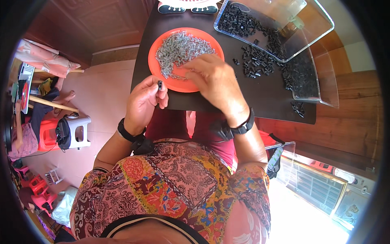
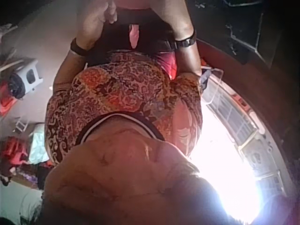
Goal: The person assembles small plastic components by hand, picking up plastic casings and metal pins from a tray and table and inserting the pins into the casings.
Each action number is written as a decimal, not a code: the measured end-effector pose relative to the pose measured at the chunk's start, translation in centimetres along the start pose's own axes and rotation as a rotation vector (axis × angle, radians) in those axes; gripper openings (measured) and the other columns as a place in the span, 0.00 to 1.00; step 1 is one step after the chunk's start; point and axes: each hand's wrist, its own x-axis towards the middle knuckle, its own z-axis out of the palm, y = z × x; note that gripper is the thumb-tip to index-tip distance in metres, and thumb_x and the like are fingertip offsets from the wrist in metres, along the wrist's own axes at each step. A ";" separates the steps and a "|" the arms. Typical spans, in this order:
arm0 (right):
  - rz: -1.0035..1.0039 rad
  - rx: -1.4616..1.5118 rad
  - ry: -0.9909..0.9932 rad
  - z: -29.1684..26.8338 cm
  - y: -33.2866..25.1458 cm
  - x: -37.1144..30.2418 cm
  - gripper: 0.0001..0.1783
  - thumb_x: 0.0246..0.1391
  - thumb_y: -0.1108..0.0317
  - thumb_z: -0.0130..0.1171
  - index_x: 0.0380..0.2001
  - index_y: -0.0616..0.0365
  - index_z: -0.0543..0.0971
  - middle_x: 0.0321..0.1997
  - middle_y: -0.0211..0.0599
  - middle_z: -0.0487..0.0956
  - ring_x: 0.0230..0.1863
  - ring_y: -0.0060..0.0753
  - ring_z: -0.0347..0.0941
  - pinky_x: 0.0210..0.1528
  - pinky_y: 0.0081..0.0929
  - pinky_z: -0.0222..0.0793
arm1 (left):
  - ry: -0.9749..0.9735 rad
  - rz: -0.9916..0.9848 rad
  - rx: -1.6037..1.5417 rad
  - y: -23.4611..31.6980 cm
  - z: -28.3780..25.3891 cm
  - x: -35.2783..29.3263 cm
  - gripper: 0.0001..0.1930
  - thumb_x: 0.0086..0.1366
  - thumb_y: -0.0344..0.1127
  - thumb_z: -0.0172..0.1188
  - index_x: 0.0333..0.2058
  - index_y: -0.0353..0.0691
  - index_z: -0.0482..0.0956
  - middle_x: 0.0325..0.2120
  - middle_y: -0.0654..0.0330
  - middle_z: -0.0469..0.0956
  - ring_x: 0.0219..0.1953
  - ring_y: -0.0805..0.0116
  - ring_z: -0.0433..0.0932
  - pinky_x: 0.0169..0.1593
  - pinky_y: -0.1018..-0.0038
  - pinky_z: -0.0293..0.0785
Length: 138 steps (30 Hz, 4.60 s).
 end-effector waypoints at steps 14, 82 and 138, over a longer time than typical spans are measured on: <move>-0.065 -0.286 -0.174 3.6 0.9 1.0 0.05 0.46 0.68 0.61 0.28 0.54 0.81 0.29 0.36 0.75 0.36 0.41 0.74 0.38 0.36 0.71 | 0.024 0.003 -0.055 -0.3 -0.6 -0.1 0.10 0.67 0.38 0.46 0.33 0.38 0.69 0.26 0.62 0.70 0.27 0.70 0.72 0.33 0.76 0.66; -0.218 0.125 -0.002 3.1 -4.9 -1.4 0.17 0.40 0.75 0.66 0.38 0.57 0.79 0.44 0.39 0.79 0.44 0.43 0.77 0.44 0.35 0.73 | 0.035 0.074 -0.054 -0.7 0.3 -0.7 0.14 0.67 0.37 0.45 0.43 0.33 0.72 0.28 0.64 0.71 0.30 0.76 0.71 0.34 0.79 0.66; 0.428 1.171 0.062 3.3 -1.9 -2.8 0.07 0.60 0.75 0.53 0.40 0.64 0.78 0.27 0.36 0.80 0.28 0.24 0.76 0.33 0.22 0.74 | -0.138 -0.059 -0.068 -1.0 1.7 0.3 0.11 0.68 0.40 0.47 0.35 0.38 0.70 0.27 0.64 0.71 0.27 0.74 0.73 0.34 0.78 0.68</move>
